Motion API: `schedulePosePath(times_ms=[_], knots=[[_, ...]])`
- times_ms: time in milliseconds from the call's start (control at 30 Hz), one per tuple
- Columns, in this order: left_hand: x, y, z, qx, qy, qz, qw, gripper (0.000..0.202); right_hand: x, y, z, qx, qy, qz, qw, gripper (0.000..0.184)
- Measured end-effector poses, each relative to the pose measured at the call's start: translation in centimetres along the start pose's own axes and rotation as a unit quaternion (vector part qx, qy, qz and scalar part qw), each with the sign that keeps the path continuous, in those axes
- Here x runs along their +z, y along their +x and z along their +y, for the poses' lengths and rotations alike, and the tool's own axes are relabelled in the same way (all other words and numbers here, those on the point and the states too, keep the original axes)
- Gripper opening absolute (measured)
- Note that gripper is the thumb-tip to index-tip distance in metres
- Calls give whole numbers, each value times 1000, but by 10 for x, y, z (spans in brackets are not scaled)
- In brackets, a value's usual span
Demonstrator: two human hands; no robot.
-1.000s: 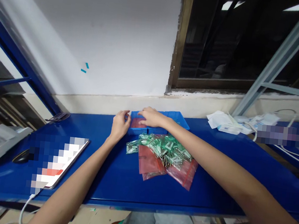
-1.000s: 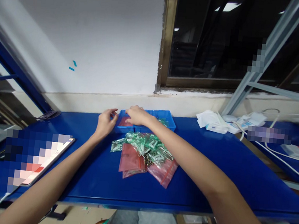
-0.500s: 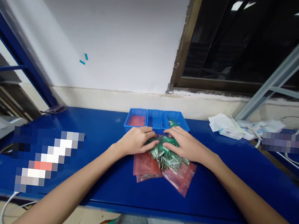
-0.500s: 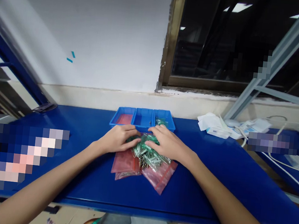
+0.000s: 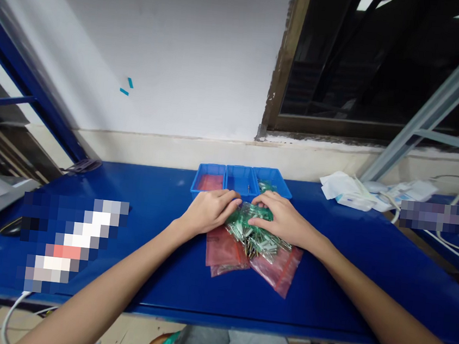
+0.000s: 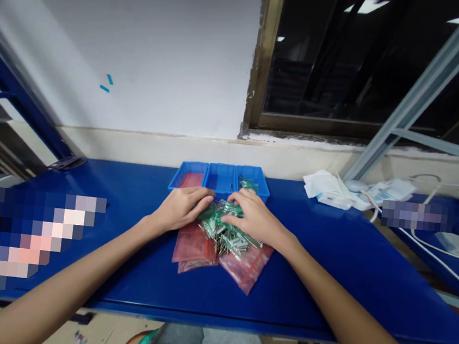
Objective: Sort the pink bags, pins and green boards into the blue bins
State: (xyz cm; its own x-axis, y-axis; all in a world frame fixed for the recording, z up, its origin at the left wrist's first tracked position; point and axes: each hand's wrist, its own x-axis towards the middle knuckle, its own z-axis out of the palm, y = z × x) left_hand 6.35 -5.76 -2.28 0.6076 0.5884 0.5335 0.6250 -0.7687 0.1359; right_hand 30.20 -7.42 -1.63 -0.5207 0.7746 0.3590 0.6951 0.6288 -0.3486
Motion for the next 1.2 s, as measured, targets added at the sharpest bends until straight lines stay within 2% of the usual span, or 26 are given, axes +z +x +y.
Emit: schedulePosePath(times_ms=[167,367,533,633,700,867,1200], knots=[[1,-1,-2,1,-15,-8,1000,35,1,2,-7,22,50,30,998,32],[1,1,1,-22,-91,22,995,31,6,2,-3,106,125,56,985,38],[3,2,6,-27,-122,45,991,26,10,5,2,142,277,89,946,37],[4,2,5,-13,-118,65,991,28,10,7,0,145,330,116,926,36],[3,2,4,4,-101,62,993,31,10,7,-2,143,343,124,920,36],[2,3,3,41,-17,14,999,35,14,6,-4,138,364,132,912,38],[6,0,6,67,35,30,997,26,13,3,-14,121,354,132,918,44]])
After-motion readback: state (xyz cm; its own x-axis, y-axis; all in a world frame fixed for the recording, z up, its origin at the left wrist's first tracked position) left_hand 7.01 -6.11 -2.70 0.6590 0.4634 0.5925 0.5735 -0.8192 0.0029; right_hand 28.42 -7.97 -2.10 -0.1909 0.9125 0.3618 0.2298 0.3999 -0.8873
